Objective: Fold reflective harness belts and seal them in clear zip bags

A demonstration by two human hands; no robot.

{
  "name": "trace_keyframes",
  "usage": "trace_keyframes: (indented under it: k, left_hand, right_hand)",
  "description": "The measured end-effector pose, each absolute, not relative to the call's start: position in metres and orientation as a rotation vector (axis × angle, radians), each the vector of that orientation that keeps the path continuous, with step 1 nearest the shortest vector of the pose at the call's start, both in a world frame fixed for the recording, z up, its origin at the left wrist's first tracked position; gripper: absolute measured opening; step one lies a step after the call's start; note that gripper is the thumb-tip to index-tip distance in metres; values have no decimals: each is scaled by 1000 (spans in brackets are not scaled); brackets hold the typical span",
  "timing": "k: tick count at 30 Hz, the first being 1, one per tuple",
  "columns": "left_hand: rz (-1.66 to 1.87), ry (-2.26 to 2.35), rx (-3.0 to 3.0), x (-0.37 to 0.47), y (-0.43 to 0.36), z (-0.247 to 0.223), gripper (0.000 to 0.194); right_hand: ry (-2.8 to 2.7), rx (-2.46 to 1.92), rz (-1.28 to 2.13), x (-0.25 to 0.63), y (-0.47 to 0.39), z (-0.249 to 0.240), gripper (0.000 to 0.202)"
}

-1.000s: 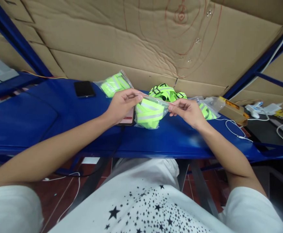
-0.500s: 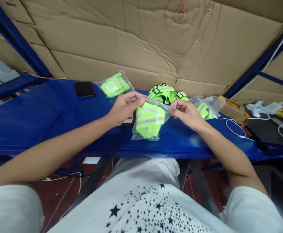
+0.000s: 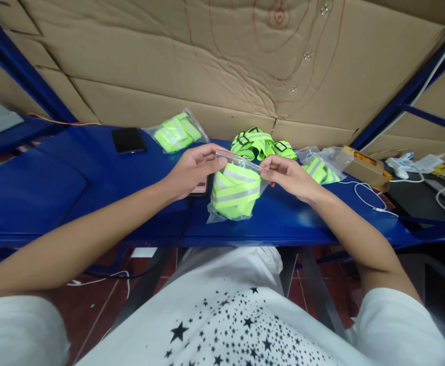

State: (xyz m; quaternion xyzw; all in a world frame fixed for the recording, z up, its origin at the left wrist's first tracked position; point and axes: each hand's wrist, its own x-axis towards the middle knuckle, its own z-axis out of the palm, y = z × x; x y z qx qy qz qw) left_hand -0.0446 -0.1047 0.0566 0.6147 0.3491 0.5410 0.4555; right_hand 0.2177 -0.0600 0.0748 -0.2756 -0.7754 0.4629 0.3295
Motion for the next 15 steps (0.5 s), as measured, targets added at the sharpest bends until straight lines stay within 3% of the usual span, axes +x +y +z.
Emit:
trace_keyframes:
  k: [8, 15]
  left_hand:
    - [1177, 839, 1518, -44, -112, 61, 49]
    - [1146, 803, 1566, -45, -109, 60, 52]
  right_hand:
    - [-2037, -708, 1194, 220, -58, 73, 25]
    - [-2046, -707, 1249, 218, -59, 75, 22]
